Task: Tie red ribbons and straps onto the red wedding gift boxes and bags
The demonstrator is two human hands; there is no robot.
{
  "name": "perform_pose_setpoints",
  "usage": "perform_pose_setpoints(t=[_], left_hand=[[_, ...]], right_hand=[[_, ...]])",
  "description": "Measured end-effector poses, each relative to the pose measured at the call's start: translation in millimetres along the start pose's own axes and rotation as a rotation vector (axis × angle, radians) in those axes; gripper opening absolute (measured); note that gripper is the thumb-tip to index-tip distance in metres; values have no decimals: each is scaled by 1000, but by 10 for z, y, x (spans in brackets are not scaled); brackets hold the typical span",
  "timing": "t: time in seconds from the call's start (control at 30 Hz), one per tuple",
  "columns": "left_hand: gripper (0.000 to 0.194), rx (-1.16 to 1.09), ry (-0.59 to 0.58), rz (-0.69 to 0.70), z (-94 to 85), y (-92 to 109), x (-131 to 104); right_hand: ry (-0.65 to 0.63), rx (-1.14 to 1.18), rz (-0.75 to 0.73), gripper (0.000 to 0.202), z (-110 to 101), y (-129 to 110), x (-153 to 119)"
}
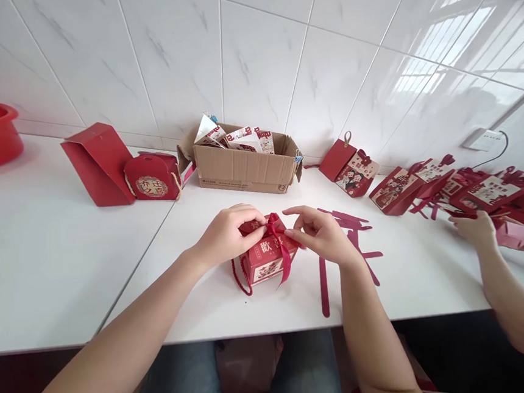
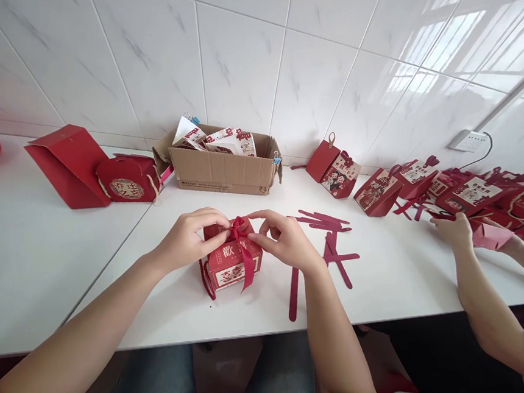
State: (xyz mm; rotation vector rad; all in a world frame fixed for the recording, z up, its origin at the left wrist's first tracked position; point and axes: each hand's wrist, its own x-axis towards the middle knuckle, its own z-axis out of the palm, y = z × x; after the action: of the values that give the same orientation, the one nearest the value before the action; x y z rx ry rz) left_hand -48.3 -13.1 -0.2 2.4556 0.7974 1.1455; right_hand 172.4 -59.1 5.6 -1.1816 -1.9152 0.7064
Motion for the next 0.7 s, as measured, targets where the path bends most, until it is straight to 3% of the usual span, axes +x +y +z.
perform_pose_setpoints(t=[0.1,0.13,0.23,0.3,0.5,0.6,0.7], left_hand=[[8,-22,-22,0,15,5,-3],[8,-35,-26,6,21,5,-5],[8,-59,-21,22,34,-1,-6],[9,-63,-17,31,38,-7,-4],[9,-20,4,89,51,-10,0],[9,-14,2,105,58,-11,-6],[9,-10,-6,109,59,-14,-8]], right_hand=[[-115,225,69,34,-31,0,-2],[-91,267,84,32,-31,8,14],[138,270,70,27,-28,36,102],[155,233,23,26,-55,26,165],[-393,63,46,44,-248,-115,195],[-515,49,66,40,-293,-105,148],[-525,170,33,34,-307,-19,101]])
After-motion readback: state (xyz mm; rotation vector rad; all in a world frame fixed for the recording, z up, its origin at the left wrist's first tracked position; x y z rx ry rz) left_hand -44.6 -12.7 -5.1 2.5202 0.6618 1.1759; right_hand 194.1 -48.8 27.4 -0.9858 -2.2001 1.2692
